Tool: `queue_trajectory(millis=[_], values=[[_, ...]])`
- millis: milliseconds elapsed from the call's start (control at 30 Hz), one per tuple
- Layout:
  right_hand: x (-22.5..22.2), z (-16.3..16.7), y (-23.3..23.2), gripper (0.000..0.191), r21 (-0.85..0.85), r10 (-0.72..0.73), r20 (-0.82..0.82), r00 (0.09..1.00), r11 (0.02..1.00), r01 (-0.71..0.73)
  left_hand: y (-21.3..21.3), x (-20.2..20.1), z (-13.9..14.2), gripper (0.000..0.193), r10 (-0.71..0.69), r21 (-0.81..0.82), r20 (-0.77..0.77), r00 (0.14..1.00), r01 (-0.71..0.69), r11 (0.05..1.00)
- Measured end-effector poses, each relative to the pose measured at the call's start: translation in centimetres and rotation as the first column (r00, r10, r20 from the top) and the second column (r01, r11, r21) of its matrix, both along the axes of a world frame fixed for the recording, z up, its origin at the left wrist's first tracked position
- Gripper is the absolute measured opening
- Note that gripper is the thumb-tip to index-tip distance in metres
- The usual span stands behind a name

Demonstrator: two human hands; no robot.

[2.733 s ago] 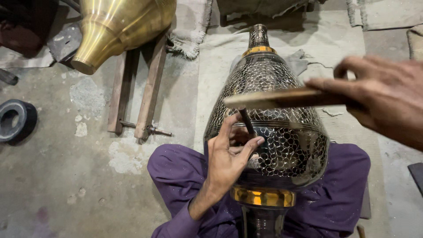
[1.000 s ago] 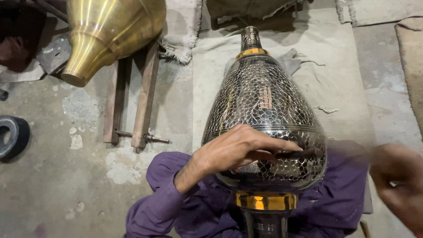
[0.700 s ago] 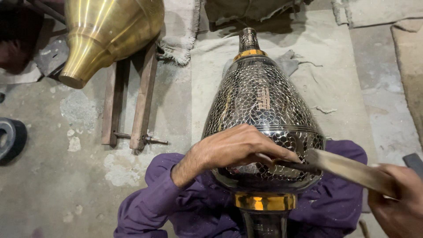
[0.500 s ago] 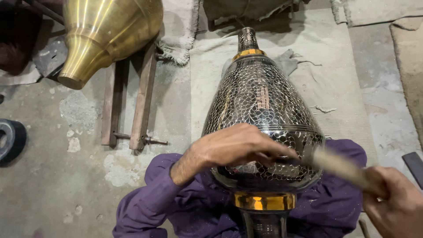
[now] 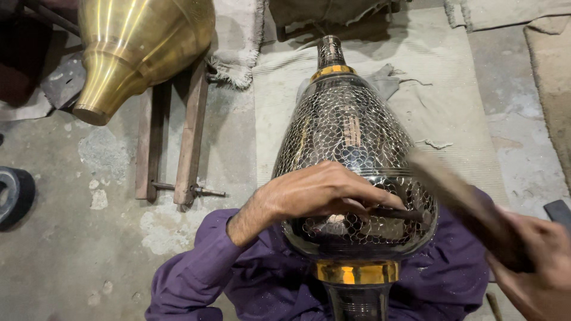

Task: The person sits on the floor with a large brass vessel on their lap and decorates its surface. They hold a punch against the metal and repeatedly strike it with a wooden mallet, working patterned designs into the vessel body section by section.

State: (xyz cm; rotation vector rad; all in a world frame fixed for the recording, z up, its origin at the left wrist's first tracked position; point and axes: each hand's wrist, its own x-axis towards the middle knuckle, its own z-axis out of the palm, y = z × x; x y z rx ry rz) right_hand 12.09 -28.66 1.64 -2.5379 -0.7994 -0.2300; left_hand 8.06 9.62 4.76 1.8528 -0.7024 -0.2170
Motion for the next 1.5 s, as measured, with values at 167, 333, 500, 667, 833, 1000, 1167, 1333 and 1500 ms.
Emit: queue_trajectory(millis=[167, 333, 500, 667, 833, 1000, 1167, 1333, 1500], values=[[-0.1, -1.2, -1.1, 0.062, 0.215, 0.02, -0.115, 0.993, 0.977, 0.006, 0.3, -0.1, 0.8, 0.061, -0.032, -0.018, 0.018, 0.999, 0.033, 0.999], [0.0, -2.1, -1.8, 0.059, 0.286, 0.034, -0.137, 0.99, 0.958, 0.007, -0.4, -0.6, 1.1, 0.052, -0.028, 0.235, 0.065, 0.997, 0.012, 0.972], [-0.9, -2.2, -1.3, 0.057, 0.273, 0.049, -0.121, 0.991, 0.962, -0.014, -0.4, -0.7, 0.4, 0.055, -0.02, 0.288, 0.255, 0.967, -0.056, 0.956], [-0.7, -0.7, -0.2, 0.049, 0.316, 0.018, -0.227, 0.974, 0.947, 0.057, -0.6, -1.2, -0.5, 0.052, 0.09, 0.219, 0.239, 0.967, -0.144, 0.965], [1.5, 1.4, 0.2, 0.048, 0.104, 0.0, -0.335, 0.942, 0.994, 0.037, -0.6, -2.0, 0.3, 0.05, 0.178, 0.18, 0.107, 0.978, -0.195, 0.964], [3.4, 2.0, 1.2, 0.045, -0.006, 0.033, -0.264, 0.964, 0.999, -0.036, -0.2, -2.7, 2.3, 0.049, 0.232, 0.16, 0.14, 0.963, -0.253, 0.954], [5.0, 2.0, 1.1, 0.045, -0.018, 0.055, -0.327, 0.943, 0.998, -0.065, -0.7, -2.9, 2.8, 0.045, 0.316, 0.127, 0.112, 0.942, -0.329, 0.936], [6.6, 1.4, 0.8, 0.045, -0.035, 0.076, -0.341, 0.937, 0.995, -0.094, -0.6, -3.6, 2.3, 0.053, 0.384, 0.128, 0.054, 0.922, -0.388, 0.913], [8.2, 1.2, 1.3, 0.045, -0.094, 0.054, -0.318, 0.947, 0.992, -0.088, -1.0, -4.0, 1.9, 0.053, 0.433, 0.138, 0.049, 0.9, -0.436, 0.889]])
